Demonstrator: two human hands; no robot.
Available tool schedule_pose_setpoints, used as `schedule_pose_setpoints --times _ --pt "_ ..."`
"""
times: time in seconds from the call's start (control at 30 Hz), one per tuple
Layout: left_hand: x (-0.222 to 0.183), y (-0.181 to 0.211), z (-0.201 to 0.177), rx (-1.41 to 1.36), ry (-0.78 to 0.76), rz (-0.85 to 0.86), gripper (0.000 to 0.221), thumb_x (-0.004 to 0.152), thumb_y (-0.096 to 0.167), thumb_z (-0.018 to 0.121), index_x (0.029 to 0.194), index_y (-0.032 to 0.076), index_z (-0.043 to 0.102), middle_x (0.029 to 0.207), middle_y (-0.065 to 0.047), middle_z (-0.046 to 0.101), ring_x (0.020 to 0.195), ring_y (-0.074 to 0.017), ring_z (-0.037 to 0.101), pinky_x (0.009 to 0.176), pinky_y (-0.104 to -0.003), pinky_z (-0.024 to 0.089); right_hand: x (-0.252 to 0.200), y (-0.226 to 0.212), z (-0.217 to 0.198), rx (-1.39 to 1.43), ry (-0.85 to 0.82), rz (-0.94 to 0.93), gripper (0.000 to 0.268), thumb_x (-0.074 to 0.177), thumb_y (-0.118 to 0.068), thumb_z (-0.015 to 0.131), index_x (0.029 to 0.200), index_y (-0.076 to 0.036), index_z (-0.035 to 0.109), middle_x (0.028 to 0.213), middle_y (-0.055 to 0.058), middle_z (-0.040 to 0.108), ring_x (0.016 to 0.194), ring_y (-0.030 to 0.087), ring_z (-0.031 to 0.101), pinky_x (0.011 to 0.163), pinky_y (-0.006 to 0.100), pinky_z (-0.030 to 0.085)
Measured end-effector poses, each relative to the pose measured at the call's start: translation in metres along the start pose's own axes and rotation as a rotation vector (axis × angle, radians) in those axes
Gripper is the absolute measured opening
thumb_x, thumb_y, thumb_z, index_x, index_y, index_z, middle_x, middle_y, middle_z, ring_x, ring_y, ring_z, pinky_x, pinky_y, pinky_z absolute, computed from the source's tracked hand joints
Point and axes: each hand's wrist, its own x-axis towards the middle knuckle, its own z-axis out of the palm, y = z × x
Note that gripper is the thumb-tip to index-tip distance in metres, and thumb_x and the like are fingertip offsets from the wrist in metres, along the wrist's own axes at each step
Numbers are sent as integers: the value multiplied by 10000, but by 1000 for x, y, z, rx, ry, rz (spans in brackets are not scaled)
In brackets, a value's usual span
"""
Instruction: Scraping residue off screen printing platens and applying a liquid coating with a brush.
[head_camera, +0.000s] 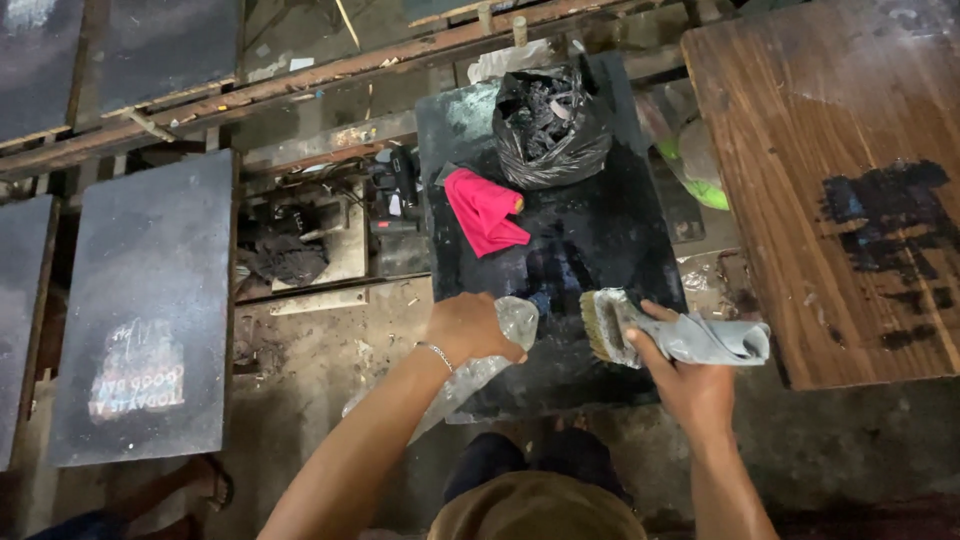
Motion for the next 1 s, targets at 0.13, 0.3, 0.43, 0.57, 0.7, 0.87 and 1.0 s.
schedule_pose_setpoints --times 0.13,0.3,0.43,0.57,0.7,0.87,1.0 --pt "6 6 -1 10 65 20 1022 615 771 745 1270 -9 659 1159 -219 744 1091 -389 723 865 -506 600 -8 4 0 30 28 32 271 831 -213 879 1065 -89 821 1068 144 785 1072 347 715 1038 461 503" --pt "7 31 -25 33 -55 -52 911 690 732 759 1291 71 581 1121 -79 717 988 -331 717 773 -442 591 -9 -25 -7 47 -41 116 336 891 -271 766 1155 -63 767 1163 51 767 1046 210 693 984 383 504" --pt "17 46 -26 55 -19 2 903 693 727 769 1291 69 613 1196 -106 712 1051 -350 717 828 -443 601 -14 -21 -7 7 -59 166 349 884 -302 765 1172 -105 773 1107 33 773 1029 189 685 983 349 483" --pt "9 57 -32 61 -21 69 847 719 697 767 1279 74 636 1185 -93 719 1042 -335 721 831 -442 605 -18 -24 -9 -43 -54 211 366 870 -326 775 1174 -123 775 1062 35 774 1036 193 686 971 337 479" --pt "10 43 -20 54 1 83 789 696 681 817 1160 58 682 1092 -99 740 952 -335 738 761 -448 617 -19 -22 -9 -64 -44 197 372 863 -340 779 1157 -113 786 1043 39 785 1003 190 701 932 348 503" --pt "2 18 -22 55 -50 70 767 716 627 830 1204 63 653 1081 -92 746 953 -321 740 788 -410 605 -19 -22 2 -165 -23 161 344 884 -343 764 1158 -138 789 1080 33 779 1081 232 682 1046 373 429" --pt "13 8 -15 70 37 166 851 647 658 826 1241 72 660 1188 -121 729 1083 -327 711 850 -444 584 -10 -40 11 -139 37 148 326 893 -291 779 1139 -76 800 881 55 727 939 255 666 935 411 468"
